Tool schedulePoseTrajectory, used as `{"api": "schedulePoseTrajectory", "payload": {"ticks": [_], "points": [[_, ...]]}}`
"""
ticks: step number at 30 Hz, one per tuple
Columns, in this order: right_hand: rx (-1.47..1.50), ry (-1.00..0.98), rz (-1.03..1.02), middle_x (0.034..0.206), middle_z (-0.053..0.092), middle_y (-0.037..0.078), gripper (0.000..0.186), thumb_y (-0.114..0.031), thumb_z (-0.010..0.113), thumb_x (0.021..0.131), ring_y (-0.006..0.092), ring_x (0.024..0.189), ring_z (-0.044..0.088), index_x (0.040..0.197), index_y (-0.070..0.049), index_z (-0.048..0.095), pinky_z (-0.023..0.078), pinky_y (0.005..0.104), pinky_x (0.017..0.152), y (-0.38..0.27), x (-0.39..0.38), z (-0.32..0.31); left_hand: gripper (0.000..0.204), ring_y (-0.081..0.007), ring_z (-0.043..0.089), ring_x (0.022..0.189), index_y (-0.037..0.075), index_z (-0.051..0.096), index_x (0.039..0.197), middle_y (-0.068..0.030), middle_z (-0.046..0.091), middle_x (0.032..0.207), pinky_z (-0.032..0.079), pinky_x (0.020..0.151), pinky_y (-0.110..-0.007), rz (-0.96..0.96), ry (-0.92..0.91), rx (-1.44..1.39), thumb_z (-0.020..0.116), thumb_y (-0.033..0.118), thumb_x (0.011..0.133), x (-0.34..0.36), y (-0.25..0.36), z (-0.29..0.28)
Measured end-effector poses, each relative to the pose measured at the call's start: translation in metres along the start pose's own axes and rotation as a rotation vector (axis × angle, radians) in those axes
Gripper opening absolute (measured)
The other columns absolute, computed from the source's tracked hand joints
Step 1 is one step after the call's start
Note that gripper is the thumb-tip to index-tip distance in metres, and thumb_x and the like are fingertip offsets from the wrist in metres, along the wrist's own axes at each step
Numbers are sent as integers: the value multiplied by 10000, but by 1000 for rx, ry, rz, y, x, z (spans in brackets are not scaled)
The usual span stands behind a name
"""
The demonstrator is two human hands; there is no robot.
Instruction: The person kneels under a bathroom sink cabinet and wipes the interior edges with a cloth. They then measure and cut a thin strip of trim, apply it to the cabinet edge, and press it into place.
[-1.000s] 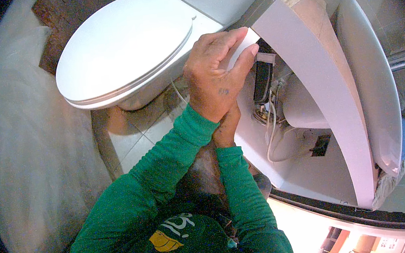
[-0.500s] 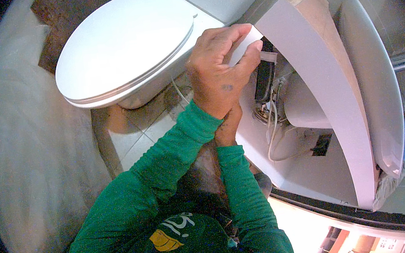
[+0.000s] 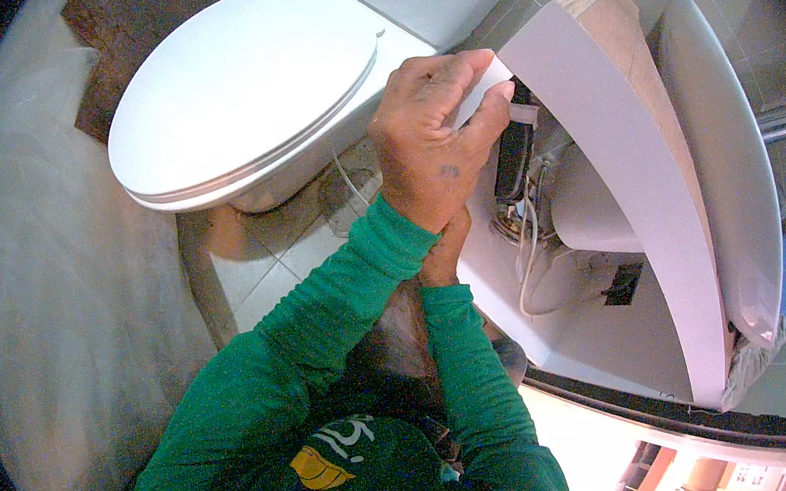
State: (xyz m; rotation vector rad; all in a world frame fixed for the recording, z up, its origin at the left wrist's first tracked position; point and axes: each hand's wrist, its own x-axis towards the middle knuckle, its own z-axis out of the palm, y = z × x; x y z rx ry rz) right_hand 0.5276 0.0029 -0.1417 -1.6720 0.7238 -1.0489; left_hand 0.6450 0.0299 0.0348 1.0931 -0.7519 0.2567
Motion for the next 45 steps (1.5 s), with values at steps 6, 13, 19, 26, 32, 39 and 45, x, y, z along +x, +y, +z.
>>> {"api": "schedulePoseTrajectory", "payload": {"ticks": [6,13,19,26,32,39,45], "points": [[4,17,69,1253,691,137,374,-167,546,1063,218,1056,686,1399,-3,557,584,373,890,29,1,-11,305,-288,661,955,60,783,1067,-121,712,1013,551,820,-391,-3,-1,31,852,124,777,-1,2,3],[98,57,83,1251,692,132,384,-183,547,1063,217,1049,690,1400,1,557,586,370,885,12,2,1,295,-296,650,968,68,787,1061,-111,702,1033,548,838,-399,3,11,55,850,152,785,-1,0,4],[231,47,115,1173,712,120,328,-145,605,1037,199,989,698,1332,-1,603,587,347,841,-20,4,13,281,-306,659,987,68,778,1038,-115,716,1025,556,855,-407,40,26,67,841,163,781,0,-4,5],[80,69,135,960,728,40,234,-98,760,934,151,835,696,1145,-17,699,577,326,734,-44,4,28,300,-318,670,968,57,751,1055,-125,730,1019,560,848,-422,106,17,64,820,146,777,3,-11,4],[151,217,104,929,722,17,176,-116,779,930,126,796,676,1077,-38,722,553,304,702,7,12,15,292,-320,681,937,43,744,1040,-130,742,1001,563,827,-415,102,52,7,819,127,770,2,-9,13],[41,225,49,899,695,-14,153,-127,785,931,104,802,646,1049,-48,728,531,299,689,2,10,16,293,-312,681,916,40,738,1045,-129,741,973,566,813,-408,76,53,-24,809,113,770,1,-9,13],[94,221,65,894,689,-7,205,-109,783,929,108,804,644,1110,-40,713,531,298,694,7,11,12,380,-296,714,917,48,742,1104,-129,757,1019,576,824,-394,86,76,-47,871,177,770,-7,-18,15]]}}
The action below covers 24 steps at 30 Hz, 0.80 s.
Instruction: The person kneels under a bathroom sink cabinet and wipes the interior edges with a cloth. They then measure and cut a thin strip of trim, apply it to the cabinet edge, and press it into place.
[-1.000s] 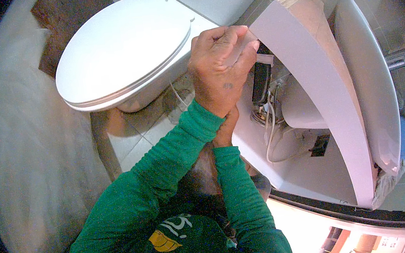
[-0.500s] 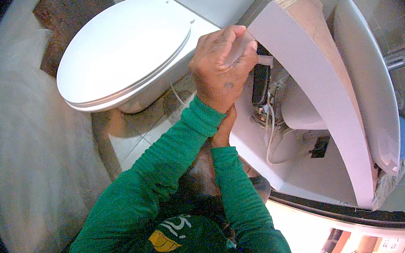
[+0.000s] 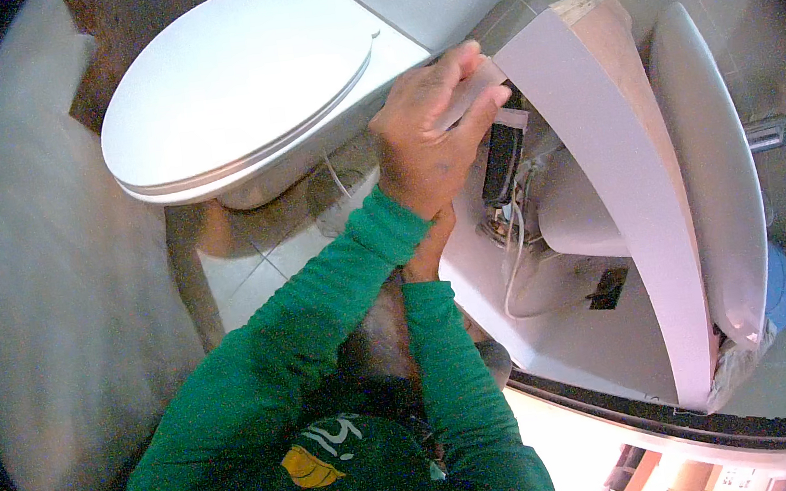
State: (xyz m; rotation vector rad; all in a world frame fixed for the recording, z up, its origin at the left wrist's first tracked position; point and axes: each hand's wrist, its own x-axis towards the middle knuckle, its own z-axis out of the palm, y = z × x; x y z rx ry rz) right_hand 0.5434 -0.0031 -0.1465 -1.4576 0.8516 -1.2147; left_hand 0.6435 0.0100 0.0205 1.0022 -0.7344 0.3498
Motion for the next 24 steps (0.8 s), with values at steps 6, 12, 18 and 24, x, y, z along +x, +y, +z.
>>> {"api": "schedulePoseTrajectory", "payload": {"ticks": [6,12,18,24], "points": [[-153,-61,-45,1017,714,29,272,-122,767,935,138,889,672,1178,-27,690,551,307,773,-26,-3,10,367,-293,723,924,56,759,1082,-124,765,1014,583,830,-389,-33,-19,18,881,200,767,5,0,-7],[-30,-46,-82,1162,720,75,320,-145,729,940,166,1030,667,1220,0,675,533,336,906,-27,-5,7,318,-297,713,882,73,763,1035,-114,759,972,578,787,-401,85,-27,72,857,199,758,9,-2,-3],[65,-85,2,1313,644,71,363,-124,599,1013,201,1191,617,1360,-27,560,512,355,1011,-33,-9,17,316,-295,714,863,67,759,1033,-116,745,937,579,771,-393,92,-93,127,858,197,762,8,-9,-7],[138,-29,-66,1164,643,73,317,15,656,938,201,1099,636,1245,-10,582,569,356,911,-36,-12,27,329,-196,734,910,-6,758,1072,-122,769,977,586,830,-323,-49,-145,43,851,178,815,-2,-12,-11]]}}
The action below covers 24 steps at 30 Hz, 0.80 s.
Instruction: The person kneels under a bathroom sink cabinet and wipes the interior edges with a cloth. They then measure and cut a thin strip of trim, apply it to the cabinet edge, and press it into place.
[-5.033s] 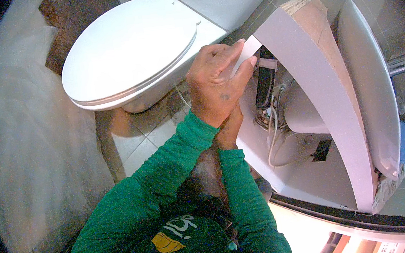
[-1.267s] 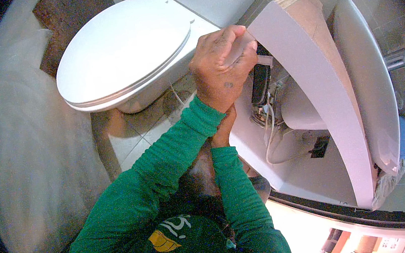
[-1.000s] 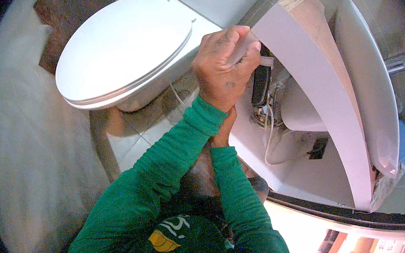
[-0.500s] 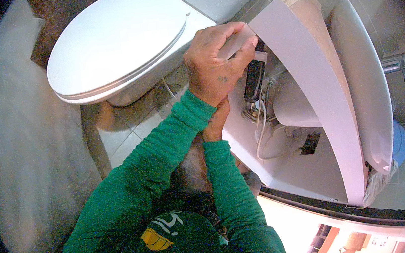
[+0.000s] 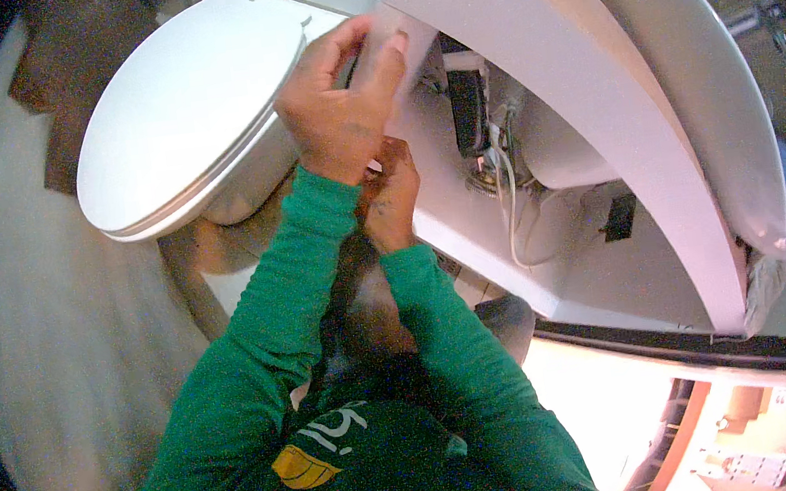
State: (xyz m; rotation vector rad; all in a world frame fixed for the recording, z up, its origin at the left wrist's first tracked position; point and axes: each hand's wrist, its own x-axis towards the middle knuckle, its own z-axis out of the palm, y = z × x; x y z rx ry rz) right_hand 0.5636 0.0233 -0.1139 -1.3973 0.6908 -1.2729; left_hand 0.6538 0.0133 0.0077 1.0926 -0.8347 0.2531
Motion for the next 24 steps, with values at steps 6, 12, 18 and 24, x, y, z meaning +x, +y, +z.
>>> {"api": "schedulePoseTrajectory", "payload": {"ticks": [6,12,18,24], "points": [[299,98,253,1133,641,122,259,100,723,846,243,1051,664,1077,9,646,619,385,838,5,7,0,276,-169,714,911,-3,746,1043,-81,752,969,583,857,-323,-80,9,-123,844,155,839,7,9,6],[145,145,220,1144,633,126,227,119,715,842,250,1062,665,1032,16,645,631,384,828,-4,4,11,242,-164,715,895,-31,728,1052,-93,744,953,593,844,-324,30,-4,-70,808,100,864,12,6,11],[282,125,229,1146,623,102,280,135,702,840,242,1099,654,1075,4,628,586,389,907,-1,4,5,253,-200,715,836,-1,755,1024,-99,744,912,583,782,-332,-31,40,-154,815,126,814,10,5,18],[461,106,280,1153,582,70,130,-58,620,971,218,1098,617,1093,-12,625,535,409,979,0,4,2,283,-213,715,827,-6,767,998,-112,751,913,579,765,-336,-1,69,-180,836,154,776,11,1,17]]}}
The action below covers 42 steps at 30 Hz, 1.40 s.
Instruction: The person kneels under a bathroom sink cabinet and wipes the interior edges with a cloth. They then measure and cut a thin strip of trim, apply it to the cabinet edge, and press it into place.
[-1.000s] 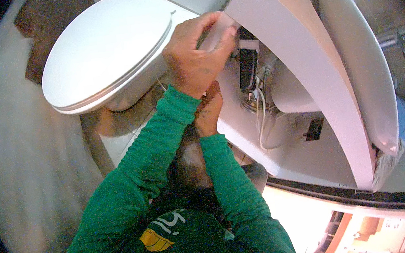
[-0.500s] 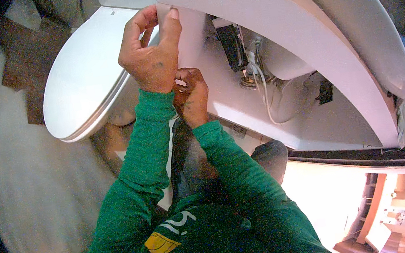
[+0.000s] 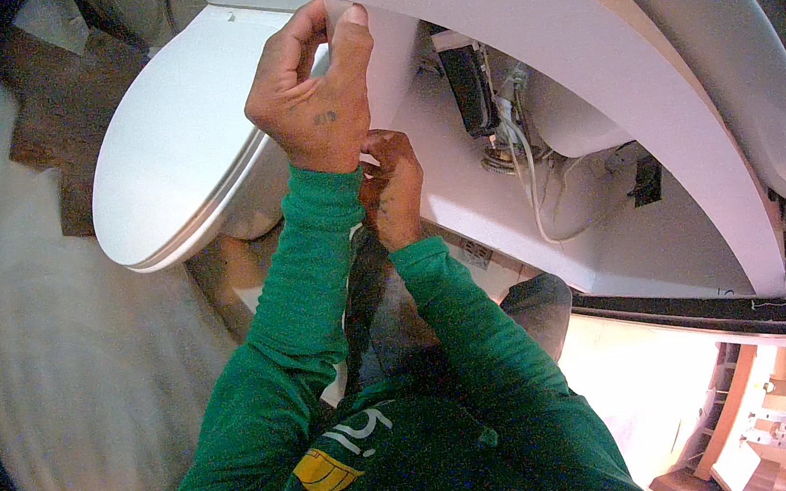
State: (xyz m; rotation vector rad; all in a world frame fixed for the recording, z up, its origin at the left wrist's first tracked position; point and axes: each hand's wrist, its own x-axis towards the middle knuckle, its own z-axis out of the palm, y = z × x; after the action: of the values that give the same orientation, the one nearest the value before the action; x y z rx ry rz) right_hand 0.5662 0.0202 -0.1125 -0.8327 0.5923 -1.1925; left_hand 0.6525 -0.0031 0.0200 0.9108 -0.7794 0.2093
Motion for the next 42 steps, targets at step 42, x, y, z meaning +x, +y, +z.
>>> {"api": "schedulePoseTrajectory", "payload": {"ticks": [42], "points": [[-606,34,-452,1003,649,168,191,-122,843,848,318,927,678,902,-29,685,577,395,807,-5,-9,18,298,-141,711,829,-41,772,1046,-101,766,899,577,803,-297,-158,-107,5,845,174,853,8,29,-7]]}}
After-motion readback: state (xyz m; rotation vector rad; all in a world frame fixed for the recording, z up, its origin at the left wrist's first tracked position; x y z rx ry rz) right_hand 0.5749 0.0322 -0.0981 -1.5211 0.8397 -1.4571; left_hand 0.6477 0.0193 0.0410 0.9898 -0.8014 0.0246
